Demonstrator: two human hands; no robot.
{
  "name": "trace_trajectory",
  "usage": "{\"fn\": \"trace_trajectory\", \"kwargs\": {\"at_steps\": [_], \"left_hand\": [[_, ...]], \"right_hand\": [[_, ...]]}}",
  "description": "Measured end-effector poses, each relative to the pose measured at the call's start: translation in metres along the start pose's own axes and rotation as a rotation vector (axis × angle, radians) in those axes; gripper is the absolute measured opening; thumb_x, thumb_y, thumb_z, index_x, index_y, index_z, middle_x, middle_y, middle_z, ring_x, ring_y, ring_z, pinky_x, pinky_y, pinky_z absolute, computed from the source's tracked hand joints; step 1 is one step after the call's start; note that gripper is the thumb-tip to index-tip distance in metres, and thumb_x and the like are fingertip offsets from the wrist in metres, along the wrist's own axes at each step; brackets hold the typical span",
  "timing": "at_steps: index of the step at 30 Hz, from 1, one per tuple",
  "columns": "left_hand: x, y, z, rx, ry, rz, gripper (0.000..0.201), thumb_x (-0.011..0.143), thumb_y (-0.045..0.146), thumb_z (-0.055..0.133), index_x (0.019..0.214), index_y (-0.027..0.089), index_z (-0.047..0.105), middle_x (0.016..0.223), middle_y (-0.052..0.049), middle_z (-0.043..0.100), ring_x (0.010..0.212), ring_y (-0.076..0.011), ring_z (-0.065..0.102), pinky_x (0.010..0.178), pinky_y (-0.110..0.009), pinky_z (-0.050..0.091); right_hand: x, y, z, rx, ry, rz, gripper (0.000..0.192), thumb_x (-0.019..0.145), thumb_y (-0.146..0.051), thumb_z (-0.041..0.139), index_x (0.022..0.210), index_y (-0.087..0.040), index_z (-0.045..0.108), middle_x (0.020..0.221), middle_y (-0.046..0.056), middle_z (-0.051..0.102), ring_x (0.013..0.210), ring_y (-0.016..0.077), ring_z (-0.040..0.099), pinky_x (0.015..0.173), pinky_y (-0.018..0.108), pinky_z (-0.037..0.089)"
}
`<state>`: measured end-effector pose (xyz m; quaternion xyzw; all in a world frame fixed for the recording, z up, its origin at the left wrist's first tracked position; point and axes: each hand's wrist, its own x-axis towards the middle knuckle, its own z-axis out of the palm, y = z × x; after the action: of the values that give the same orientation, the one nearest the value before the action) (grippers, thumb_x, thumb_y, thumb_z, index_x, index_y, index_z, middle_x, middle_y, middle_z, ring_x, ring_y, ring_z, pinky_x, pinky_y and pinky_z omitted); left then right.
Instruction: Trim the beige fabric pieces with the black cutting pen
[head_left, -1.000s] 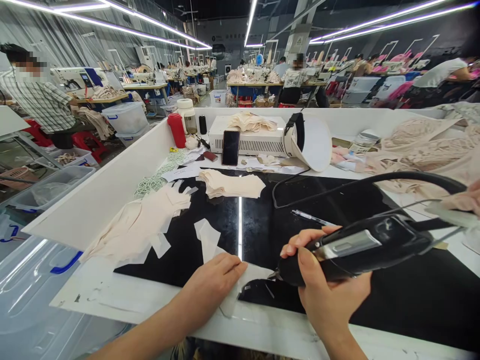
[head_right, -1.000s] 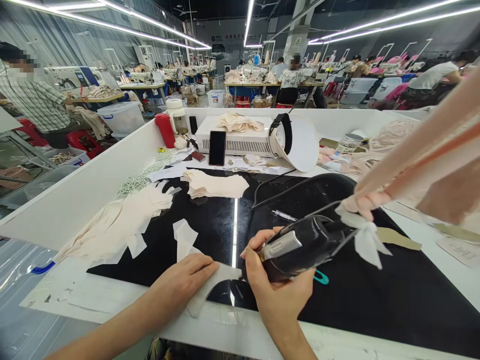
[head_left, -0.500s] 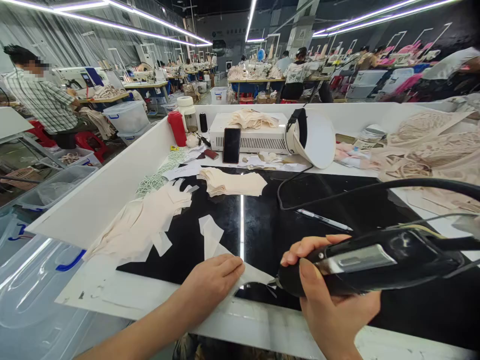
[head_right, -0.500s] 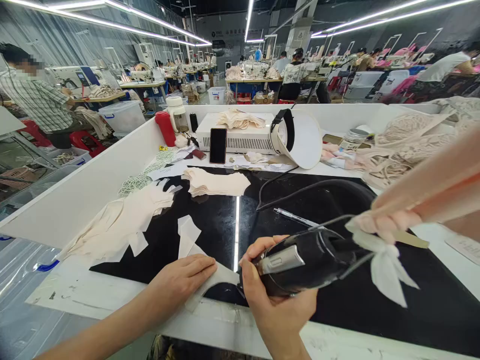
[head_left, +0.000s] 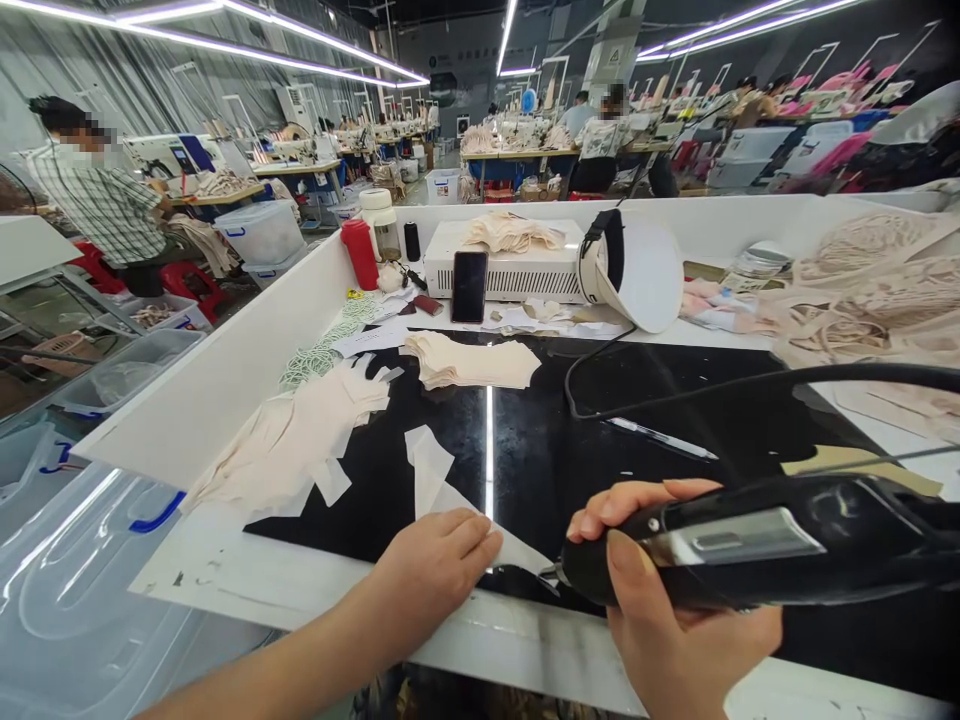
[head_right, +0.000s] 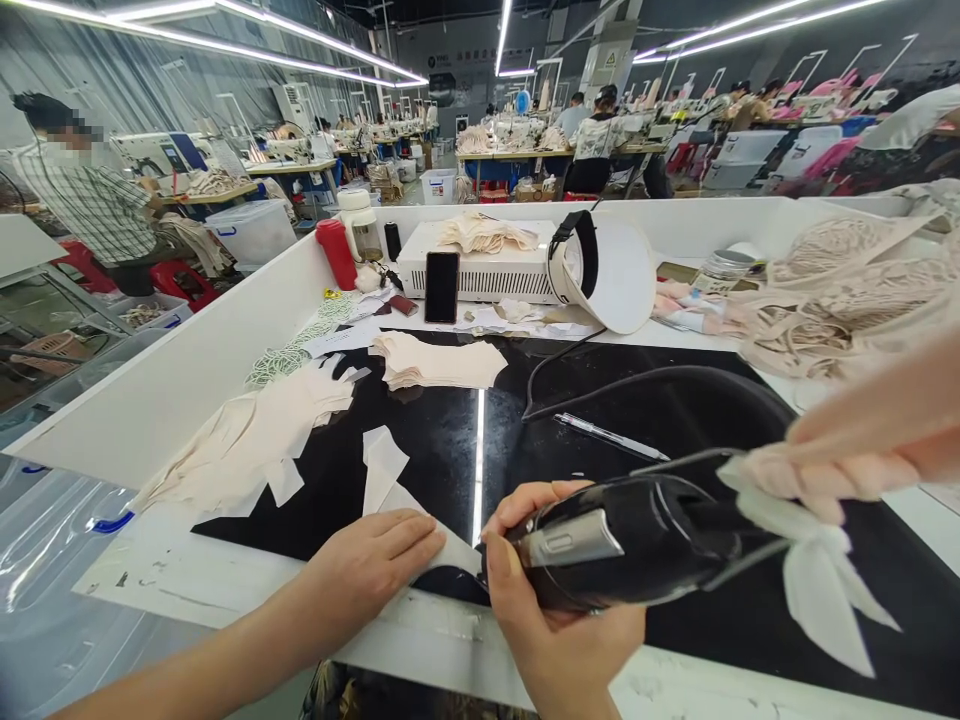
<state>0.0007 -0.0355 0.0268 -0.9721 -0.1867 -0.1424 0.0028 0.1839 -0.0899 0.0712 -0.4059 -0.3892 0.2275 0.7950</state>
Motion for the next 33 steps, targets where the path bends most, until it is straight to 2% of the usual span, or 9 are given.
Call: {"fn": "trace_trajectory", "kwargs": {"at_steps": [2,5,9,16,21,24,33], "left_hand": [[0.000,0.007,0.003,0.008,-0.048,-0.042,0.025,0.100,0.015,0.061,0.125,0.011,0.060,0.114,-0.010,0.071,0.106,-0.0254,0.070,0.091,-0.038,0.062],[-0.001,0.016,0.008,0.052,-0.104,-0.076,0.049,0.092,0.038,0.077,0.131,0.015,0.058,0.118,-0.012,0.070,0.110,-0.0298,0.069,0.089,-0.041,0.063],[-0.006,0.026,0.015,0.109,-0.043,-0.087,0.074,0.081,0.060,0.081,0.137,0.020,0.055,0.127,-0.017,0.068,0.114,-0.0328,0.068,0.090,-0.040,0.061],[-0.011,0.033,0.026,0.162,-0.019,-0.092,0.080,0.080,0.067,0.077,0.139,0.018,0.054,0.132,-0.023,0.065,0.119,-0.0345,0.067,0.097,-0.040,0.057],[-0.009,0.035,0.023,0.140,0.001,-0.113,0.083,0.078,0.068,0.078,0.139,0.017,0.054,0.131,-0.021,0.066,0.121,-0.0339,0.066,0.100,-0.040,0.056],[-0.009,0.035,0.023,0.126,0.017,-0.116,0.085,0.076,0.068,0.081,0.138,0.017,0.055,0.131,-0.021,0.066,0.121,-0.0333,0.066,0.101,-0.039,0.056],[-0.013,0.036,0.030,0.111,0.043,-0.122,0.086,0.073,0.069,0.082,0.137,0.018,0.055,0.134,-0.021,0.064,0.123,-0.0337,0.065,0.103,-0.040,0.054]], "right_hand": [[-0.001,0.000,-0.001,-0.004,-0.007,0.003,0.037,0.082,-0.010,0.079,0.111,-0.026,0.061,0.081,-0.003,0.066,0.068,0.0140,0.065,0.060,0.028,0.060],[-0.003,-0.001,0.000,-0.004,-0.002,0.002,0.036,0.082,-0.012,0.079,0.111,-0.026,0.062,0.082,-0.003,0.065,0.069,0.0141,0.065,0.062,0.028,0.061],[-0.005,-0.001,-0.001,0.000,0.007,0.026,0.036,0.081,-0.013,0.080,0.110,-0.026,0.062,0.081,-0.003,0.066,0.069,0.0145,0.065,0.062,0.030,0.061],[-0.001,-0.001,-0.006,-0.064,0.013,0.037,0.026,0.083,-0.017,0.078,0.103,-0.024,0.063,0.080,-0.003,0.064,0.068,0.0163,0.063,0.062,0.034,0.059],[0.015,0.000,0.010,0.025,0.059,0.005,0.036,0.075,-0.016,0.080,0.104,-0.025,0.061,0.075,-0.005,0.065,0.062,0.0165,0.059,0.055,0.032,0.057],[0.019,0.007,0.017,0.049,0.047,0.005,0.038,0.076,-0.014,0.080,0.107,-0.025,0.061,0.075,-0.005,0.066,0.062,0.0159,0.061,0.055,0.032,0.058],[0.016,0.014,0.017,0.011,0.008,0.072,0.032,0.083,-0.014,0.077,0.107,-0.026,0.060,0.077,-0.005,0.066,0.063,0.0145,0.063,0.058,0.031,0.058]]}}
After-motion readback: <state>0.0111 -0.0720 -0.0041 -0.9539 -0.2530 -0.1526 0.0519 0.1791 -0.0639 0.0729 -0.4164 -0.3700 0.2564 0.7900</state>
